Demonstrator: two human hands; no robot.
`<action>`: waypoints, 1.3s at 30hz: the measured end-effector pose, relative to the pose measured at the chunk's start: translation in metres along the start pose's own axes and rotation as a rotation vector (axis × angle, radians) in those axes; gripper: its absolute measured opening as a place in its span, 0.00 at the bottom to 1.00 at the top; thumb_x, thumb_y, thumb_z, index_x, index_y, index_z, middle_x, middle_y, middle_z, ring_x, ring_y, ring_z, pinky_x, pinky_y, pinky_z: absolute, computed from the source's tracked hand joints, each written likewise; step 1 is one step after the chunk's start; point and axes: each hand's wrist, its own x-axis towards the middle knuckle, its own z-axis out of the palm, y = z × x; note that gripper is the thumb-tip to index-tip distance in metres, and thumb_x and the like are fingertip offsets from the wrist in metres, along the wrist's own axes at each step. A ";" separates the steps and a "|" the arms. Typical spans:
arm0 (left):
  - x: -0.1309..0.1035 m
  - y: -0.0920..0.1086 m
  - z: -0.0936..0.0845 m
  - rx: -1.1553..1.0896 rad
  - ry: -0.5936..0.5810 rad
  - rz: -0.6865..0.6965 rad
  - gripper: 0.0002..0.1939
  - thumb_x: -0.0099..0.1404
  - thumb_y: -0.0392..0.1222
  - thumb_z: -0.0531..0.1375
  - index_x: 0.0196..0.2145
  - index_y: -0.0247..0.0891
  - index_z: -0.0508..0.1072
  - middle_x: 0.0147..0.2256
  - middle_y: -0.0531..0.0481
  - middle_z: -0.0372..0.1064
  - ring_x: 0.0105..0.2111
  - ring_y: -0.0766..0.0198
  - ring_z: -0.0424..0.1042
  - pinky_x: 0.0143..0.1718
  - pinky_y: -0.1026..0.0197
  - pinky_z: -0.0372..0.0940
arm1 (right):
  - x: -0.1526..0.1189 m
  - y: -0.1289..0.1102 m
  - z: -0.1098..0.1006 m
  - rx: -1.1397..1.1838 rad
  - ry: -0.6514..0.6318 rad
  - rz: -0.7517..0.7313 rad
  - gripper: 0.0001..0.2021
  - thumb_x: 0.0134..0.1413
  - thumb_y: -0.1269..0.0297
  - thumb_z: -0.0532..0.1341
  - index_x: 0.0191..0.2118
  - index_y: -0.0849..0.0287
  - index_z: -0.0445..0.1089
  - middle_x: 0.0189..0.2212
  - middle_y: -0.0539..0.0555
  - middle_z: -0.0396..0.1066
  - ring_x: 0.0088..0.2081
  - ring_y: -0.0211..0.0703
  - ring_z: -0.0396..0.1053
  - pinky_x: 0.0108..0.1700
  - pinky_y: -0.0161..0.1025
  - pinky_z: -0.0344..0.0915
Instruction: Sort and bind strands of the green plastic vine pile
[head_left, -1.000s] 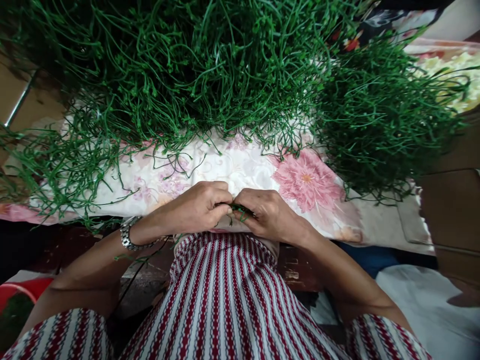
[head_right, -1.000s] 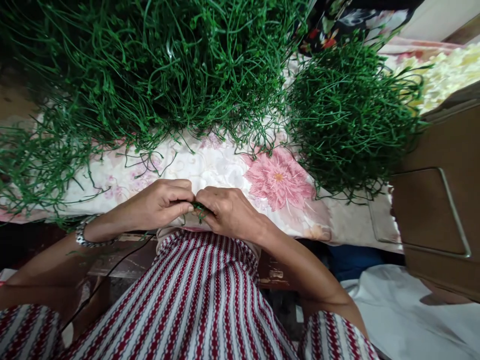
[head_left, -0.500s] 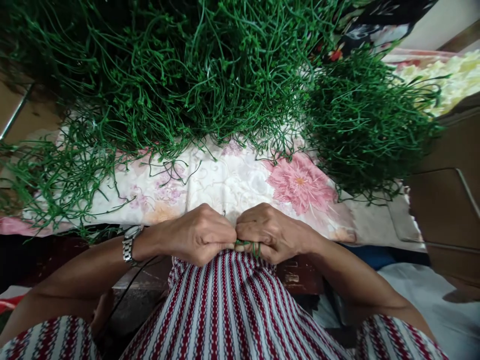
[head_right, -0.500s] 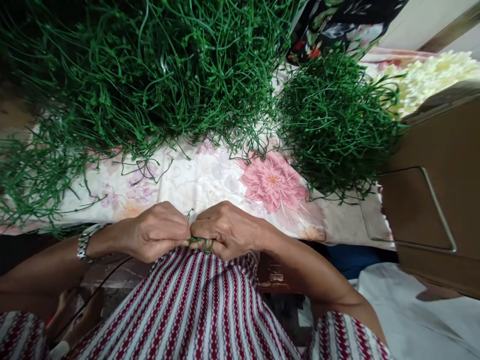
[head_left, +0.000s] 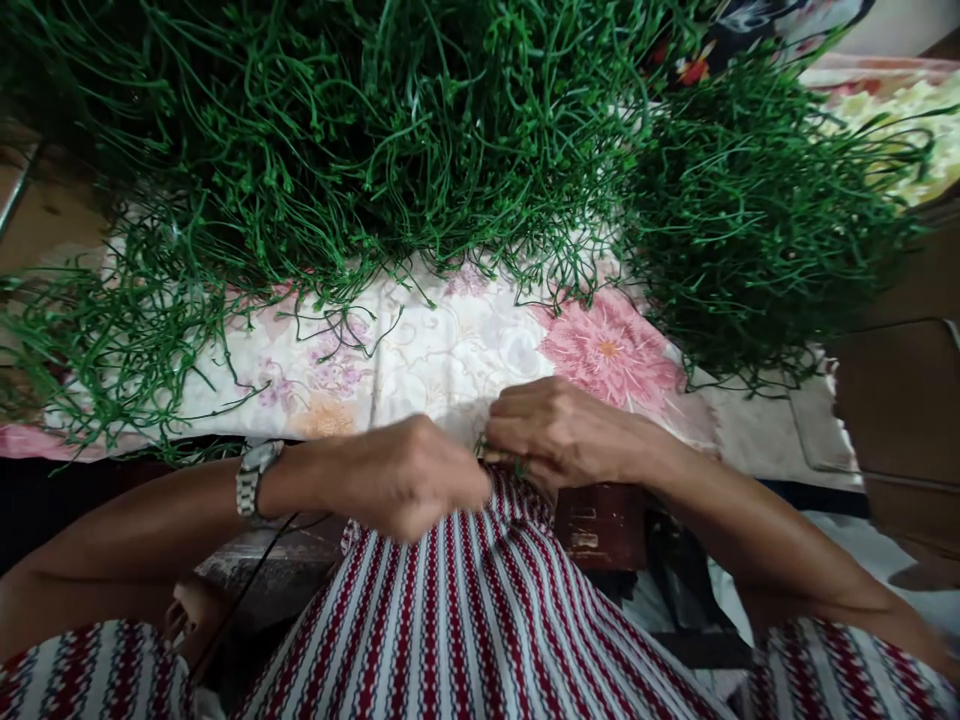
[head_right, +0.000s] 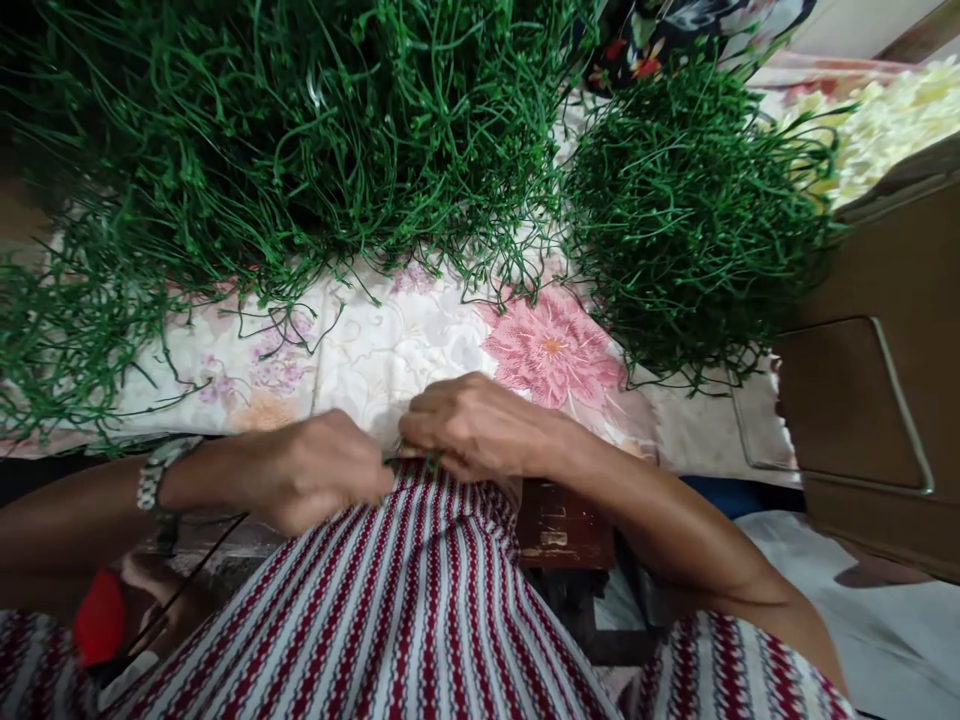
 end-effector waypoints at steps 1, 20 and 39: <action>0.001 -0.003 -0.004 -0.091 0.136 -0.106 0.11 0.57 0.30 0.52 0.20 0.38 0.67 0.18 0.52 0.62 0.18 0.70 0.56 0.18 0.65 0.49 | -0.002 0.005 -0.003 -0.024 0.062 0.052 0.05 0.54 0.70 0.53 0.29 0.60 0.64 0.24 0.52 0.61 0.27 0.36 0.58 0.29 0.35 0.54; 0.017 -0.026 0.000 -0.449 0.789 -0.390 0.08 0.59 0.40 0.57 0.26 0.35 0.65 0.17 0.57 0.59 0.17 0.75 0.56 0.19 0.71 0.51 | 0.041 0.000 0.041 0.838 0.663 0.486 0.17 0.58 0.49 0.50 0.32 0.60 0.56 0.25 0.48 0.55 0.28 0.33 0.54 0.30 0.31 0.54; 0.027 -0.028 0.019 -1.047 1.014 -0.198 0.07 0.55 0.40 0.60 0.26 0.36 0.65 0.28 0.57 0.65 0.12 0.81 0.51 0.12 0.73 0.50 | 0.043 -0.005 0.047 1.163 0.791 0.447 0.14 0.51 0.53 0.60 0.31 0.60 0.62 0.19 0.45 0.60 0.21 0.31 0.57 0.26 0.31 0.56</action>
